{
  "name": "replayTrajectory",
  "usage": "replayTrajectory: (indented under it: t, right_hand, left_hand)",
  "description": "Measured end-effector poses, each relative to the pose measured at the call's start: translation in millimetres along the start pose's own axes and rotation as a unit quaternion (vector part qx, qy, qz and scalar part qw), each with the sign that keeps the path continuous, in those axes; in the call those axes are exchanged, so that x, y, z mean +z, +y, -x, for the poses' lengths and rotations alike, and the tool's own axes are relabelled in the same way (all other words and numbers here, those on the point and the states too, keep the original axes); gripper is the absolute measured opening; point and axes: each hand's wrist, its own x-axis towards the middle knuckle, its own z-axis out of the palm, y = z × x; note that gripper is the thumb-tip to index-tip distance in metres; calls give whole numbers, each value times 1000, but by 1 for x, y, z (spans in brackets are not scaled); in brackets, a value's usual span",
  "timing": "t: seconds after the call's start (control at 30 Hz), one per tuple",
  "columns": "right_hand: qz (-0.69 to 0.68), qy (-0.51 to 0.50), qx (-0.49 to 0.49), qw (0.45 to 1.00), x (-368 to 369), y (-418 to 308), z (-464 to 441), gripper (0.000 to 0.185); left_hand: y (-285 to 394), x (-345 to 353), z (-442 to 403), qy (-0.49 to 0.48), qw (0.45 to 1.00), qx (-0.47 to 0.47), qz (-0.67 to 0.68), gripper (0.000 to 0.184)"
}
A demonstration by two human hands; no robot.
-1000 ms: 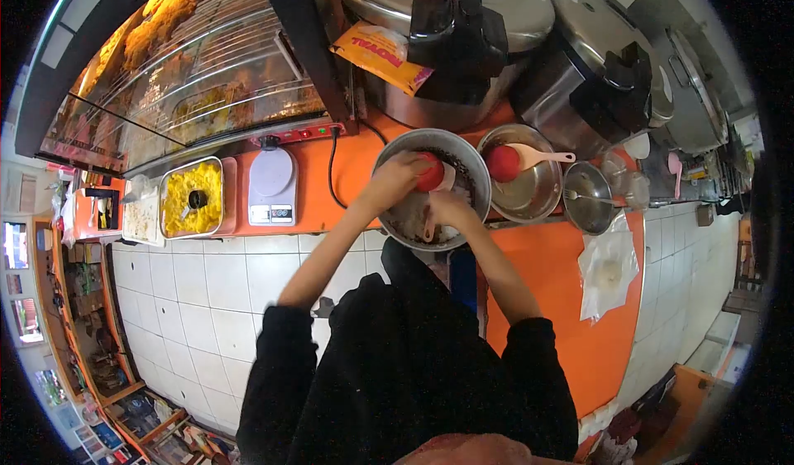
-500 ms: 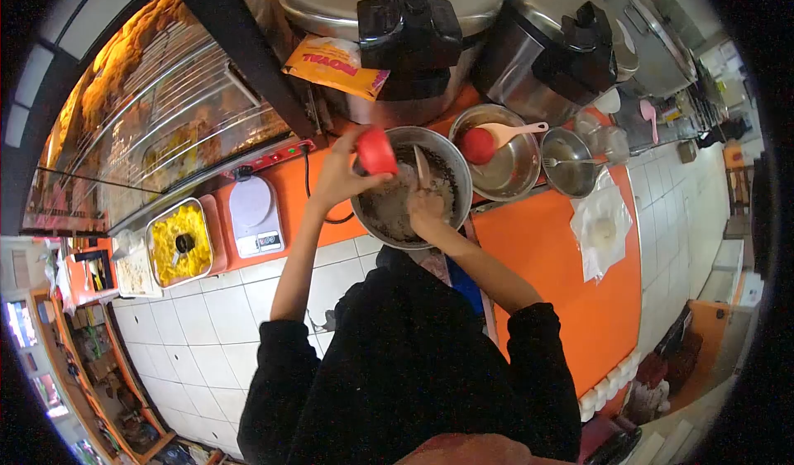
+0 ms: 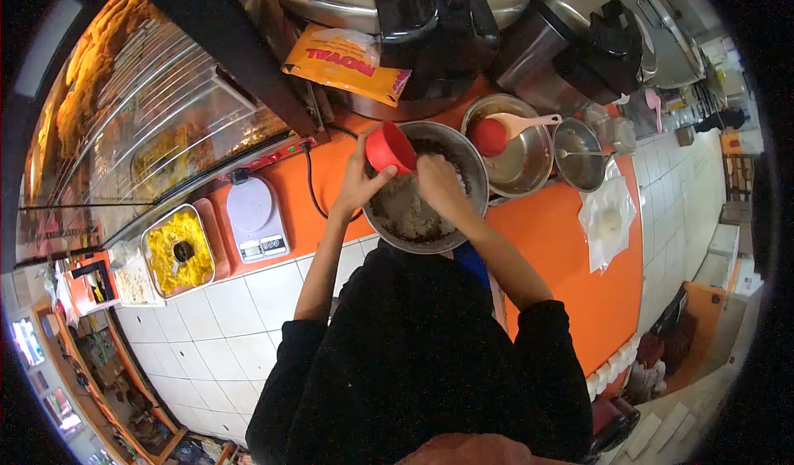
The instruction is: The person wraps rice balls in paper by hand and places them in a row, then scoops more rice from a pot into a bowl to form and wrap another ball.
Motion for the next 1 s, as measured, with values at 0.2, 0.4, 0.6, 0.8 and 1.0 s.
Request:
replayTrajectory:
  t: [0.2,0.4,0.6,0.8,1.0]
  right_hand:
    - [-113,-151,-208,960,28,20,27,15]
    - [-94,-214,-214,948,-29,36,27,17]
    - [147,-139,-77,976,-10,47,8,14]
    - [97,-326,-31,940,-44,38,6,20]
    - [-120,-600,8,791,-23,62,-5,32]
  left_hand:
    - [-6,-4,0,-25,996,29,-80,77]
    - [-5,2,-2,-38,997,-26,55,81]
    - [-3,-1,-9,-36,996,13,-80,80]
    - [9,3,-6,-54,976,10,-209,84]
    - [12,3,-5,-57,967,16,-247,85]
